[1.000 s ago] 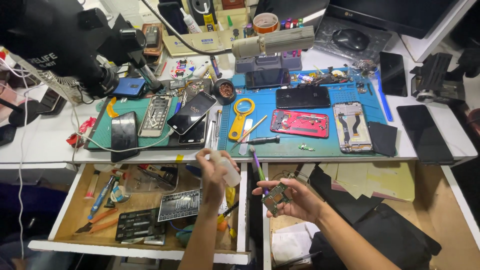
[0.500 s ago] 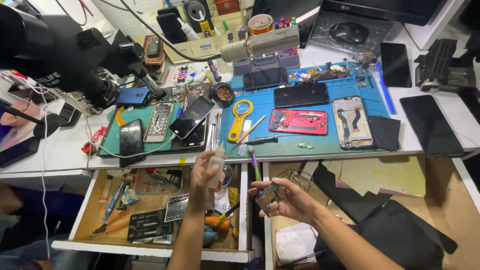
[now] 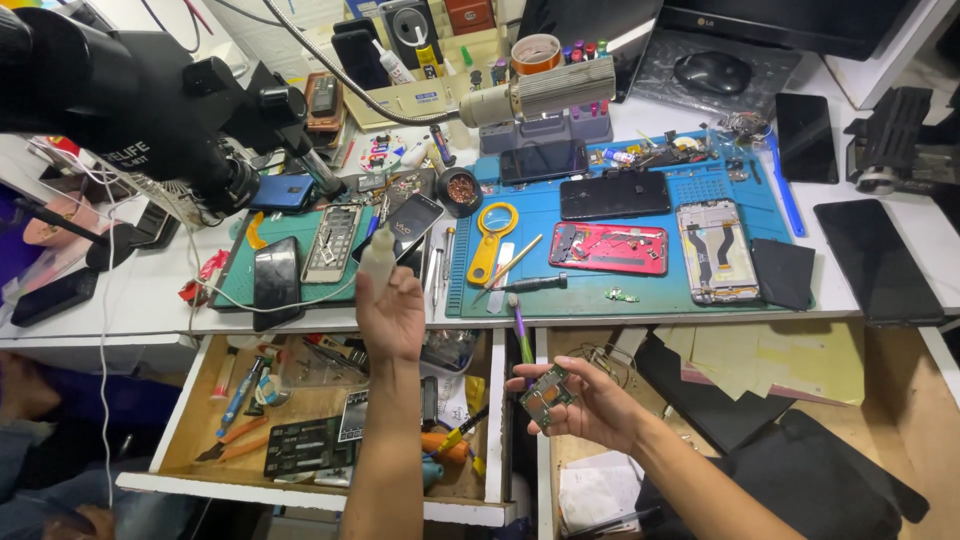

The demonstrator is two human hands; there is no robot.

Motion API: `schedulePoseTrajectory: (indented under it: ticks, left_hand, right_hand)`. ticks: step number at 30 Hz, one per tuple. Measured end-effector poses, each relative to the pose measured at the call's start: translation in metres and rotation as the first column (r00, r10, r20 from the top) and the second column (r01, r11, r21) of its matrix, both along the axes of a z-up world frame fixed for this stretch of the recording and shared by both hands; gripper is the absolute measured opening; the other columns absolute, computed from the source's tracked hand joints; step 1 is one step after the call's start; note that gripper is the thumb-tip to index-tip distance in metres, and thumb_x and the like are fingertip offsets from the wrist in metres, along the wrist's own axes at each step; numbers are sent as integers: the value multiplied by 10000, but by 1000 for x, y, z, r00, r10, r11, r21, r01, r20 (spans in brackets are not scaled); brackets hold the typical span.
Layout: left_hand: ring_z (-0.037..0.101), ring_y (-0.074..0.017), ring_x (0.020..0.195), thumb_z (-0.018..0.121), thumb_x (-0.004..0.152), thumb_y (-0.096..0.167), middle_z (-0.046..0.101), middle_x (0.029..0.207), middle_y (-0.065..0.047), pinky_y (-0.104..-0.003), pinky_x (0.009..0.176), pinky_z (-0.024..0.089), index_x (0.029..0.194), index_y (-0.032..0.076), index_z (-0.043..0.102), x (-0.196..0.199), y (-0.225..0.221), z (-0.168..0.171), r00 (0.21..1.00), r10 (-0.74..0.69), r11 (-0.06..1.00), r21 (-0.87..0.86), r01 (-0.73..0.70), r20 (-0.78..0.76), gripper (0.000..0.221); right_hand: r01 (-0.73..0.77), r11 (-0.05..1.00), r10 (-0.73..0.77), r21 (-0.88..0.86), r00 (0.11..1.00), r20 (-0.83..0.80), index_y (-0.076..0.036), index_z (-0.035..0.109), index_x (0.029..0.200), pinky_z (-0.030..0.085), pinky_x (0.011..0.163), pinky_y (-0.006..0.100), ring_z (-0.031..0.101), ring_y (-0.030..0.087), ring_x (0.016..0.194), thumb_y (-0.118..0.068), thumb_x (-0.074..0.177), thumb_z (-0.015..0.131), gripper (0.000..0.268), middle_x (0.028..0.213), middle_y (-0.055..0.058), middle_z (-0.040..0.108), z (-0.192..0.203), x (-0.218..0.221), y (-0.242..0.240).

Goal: Cleaning and inspecting a mobile phone motherboard at a repair station using a small tool

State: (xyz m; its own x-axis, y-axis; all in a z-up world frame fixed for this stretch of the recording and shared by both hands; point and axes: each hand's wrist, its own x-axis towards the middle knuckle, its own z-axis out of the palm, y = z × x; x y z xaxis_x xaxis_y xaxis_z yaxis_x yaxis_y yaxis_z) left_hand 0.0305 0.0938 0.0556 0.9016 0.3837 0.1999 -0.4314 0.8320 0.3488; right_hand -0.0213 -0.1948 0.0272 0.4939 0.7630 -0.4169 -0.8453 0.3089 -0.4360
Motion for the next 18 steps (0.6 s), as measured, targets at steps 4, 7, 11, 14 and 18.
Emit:
schedulePoseTrajectory:
  ticks: [4,7,11,14,18]
  left_hand:
    - [665,-394,1098,849,822,145,624,1252,-257,-397,911,651,1173,39,680,11,-1,1,1000,24,997,-77,-24,-3,404]
    - [673,-396,1071,899,758,160,611,1216,-236,-373,835,670,1350,116,534,7,-10,-11,990,63,998,10,-62,-128,696]
    - [643,-327,1035,849,745,324,586,1211,-215,-357,781,635,1415,134,383,5,-18,-27,915,234,962,217,-168,-329,838]
    - [636,-336,1057,798,765,382,593,1242,-218,-407,766,642,1426,148,380,-3,-22,-34,834,402,872,437,-221,-379,817]
    - [676,-332,1044,694,902,363,637,1215,-199,-447,754,697,1493,129,313,1,-36,-31,794,564,621,750,-227,-227,740]
  right_hand:
    - [18,1000,-18,-11,1000,-6,47,580,1398,591,823,508,678,260,792,-386,890,558,668,1415,236,631,0,1,-1]
    - [14,1000,-14,-26,1000,-7,43,581,1416,578,841,511,683,286,810,-399,880,554,695,1433,240,627,4,2,-1]
    - [39,999,-39,-22,999,-15,53,579,1403,575,847,534,631,217,777,-379,897,537,667,1439,266,608,4,5,-2]
    - [36,998,-37,-46,999,-34,53,578,1406,571,854,549,648,249,829,-379,888,540,675,1445,267,609,4,0,2]
    - [44,998,-46,-33,997,-60,69,566,1407,580,844,539,635,222,824,-371,885,553,682,1451,269,592,-3,6,4]
